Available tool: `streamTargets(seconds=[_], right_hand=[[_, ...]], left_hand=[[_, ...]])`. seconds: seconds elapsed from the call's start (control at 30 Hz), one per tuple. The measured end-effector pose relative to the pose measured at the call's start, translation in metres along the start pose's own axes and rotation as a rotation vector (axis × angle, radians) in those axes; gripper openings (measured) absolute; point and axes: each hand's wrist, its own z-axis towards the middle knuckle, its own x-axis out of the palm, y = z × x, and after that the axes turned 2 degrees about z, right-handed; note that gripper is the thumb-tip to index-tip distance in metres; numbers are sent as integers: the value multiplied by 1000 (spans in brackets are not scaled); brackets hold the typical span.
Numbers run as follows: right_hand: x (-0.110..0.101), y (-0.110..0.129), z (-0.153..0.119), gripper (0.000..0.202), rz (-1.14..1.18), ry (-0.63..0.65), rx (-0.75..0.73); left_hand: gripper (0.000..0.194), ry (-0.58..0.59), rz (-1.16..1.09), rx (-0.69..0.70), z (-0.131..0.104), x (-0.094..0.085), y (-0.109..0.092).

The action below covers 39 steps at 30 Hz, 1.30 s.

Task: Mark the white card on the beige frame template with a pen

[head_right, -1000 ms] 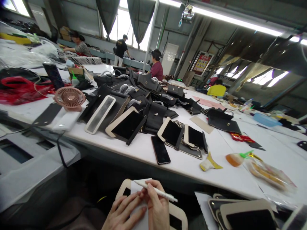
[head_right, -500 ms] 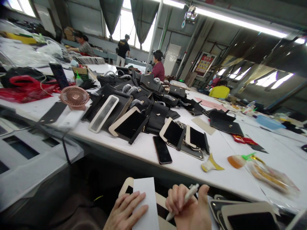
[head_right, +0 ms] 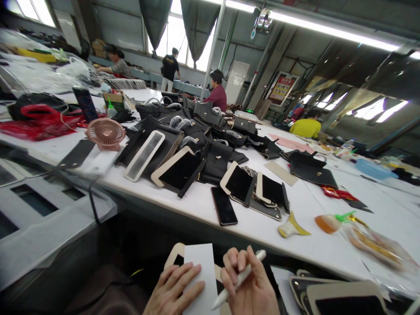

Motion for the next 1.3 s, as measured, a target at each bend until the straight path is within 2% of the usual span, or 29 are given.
streamTargets(seconds=[0.07, 0.23, 0.43, 0.57, 0.73, 0.87, 0.97, 1.3], right_hand=[[0, -5, 5, 33, -64, -5, -1], [-10, -25, 17, 56, -271, -44, -37], [-23, -60, 29, 37, -577, -163, -301], [-25, -81, 32, 39, -714, -240, -430], [-28, -90, 31, 37, -921, -232, -505], [-30, -95, 30, 30, -1178, -242, -680], [-28, -98, 30, 24, -1225, -198, -751], [-34, -106, 33, 20, -1236, -108, -793]], left_hand=[[42, 24, 33, 11, 0, -1, 1], [44, 41, 59, 22, -3, 3, 3], [42, 12, 79, 35, -2, 3, 5], [43, 29, 88, 50, -3, 3, 7], [40, 42, 30, 67, -3, 0, 11], [39, 21, -8, 65, 0, -2, 13], [39, 26, -28, 48, 0, -1, 12], [37, -41, -96, -12, 0, 6, 8]])
